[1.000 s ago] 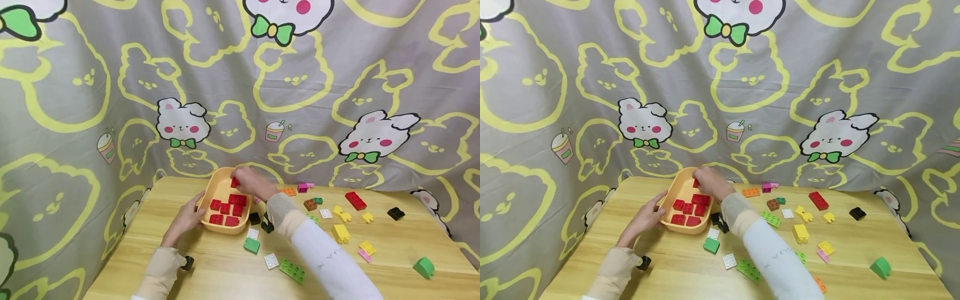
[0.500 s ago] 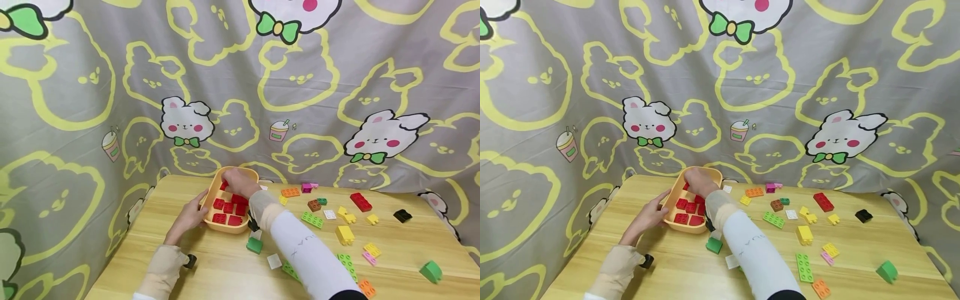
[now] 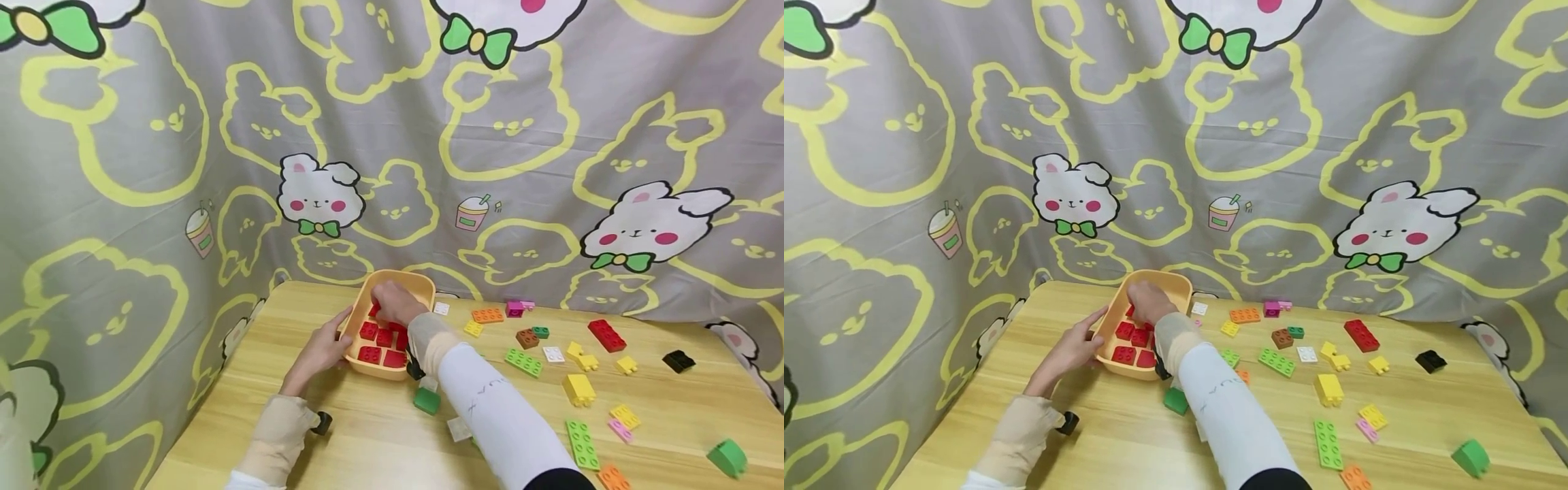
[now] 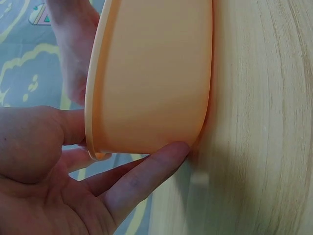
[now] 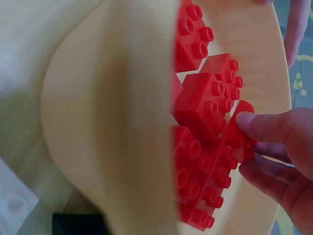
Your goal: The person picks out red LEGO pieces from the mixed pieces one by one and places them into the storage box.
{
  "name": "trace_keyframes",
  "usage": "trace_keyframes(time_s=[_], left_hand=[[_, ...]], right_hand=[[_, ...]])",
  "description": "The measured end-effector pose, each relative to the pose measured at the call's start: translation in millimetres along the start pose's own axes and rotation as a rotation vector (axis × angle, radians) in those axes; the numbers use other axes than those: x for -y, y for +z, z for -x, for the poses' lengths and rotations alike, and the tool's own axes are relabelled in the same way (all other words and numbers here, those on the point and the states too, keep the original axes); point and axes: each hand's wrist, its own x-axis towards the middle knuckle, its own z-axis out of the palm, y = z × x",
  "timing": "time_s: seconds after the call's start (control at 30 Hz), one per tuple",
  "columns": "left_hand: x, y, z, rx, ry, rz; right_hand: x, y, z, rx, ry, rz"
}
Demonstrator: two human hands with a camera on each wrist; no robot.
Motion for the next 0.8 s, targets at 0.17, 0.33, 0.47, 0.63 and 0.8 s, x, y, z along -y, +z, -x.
trace_keyframes(time_s=[0.17,0.33,0.47,0.63,0.8], left_hand=[[-0.9,2.6,0.6,0.011,0.004,-0.008],[-1.6,6.0,1.3,0.020,0.008,-0.003],[-2.2,6.9,2.3,0.018,0.007,0.007],[-2.3,5.7,2.7,0.016,0.006,0.009],[-0.8,2.2,1.4,0.004,0.004,-0.006]], right_hand=[[2,2,3,0.013,-0.010,0.013],[1,3,8,0.016,0.012,-0.019],[1,2,10,0.032,0.005,-0.032],[2,-10,12,0.032,0.001,-0.006],[1,-34,24,0.002,-0.016,-0.048]])
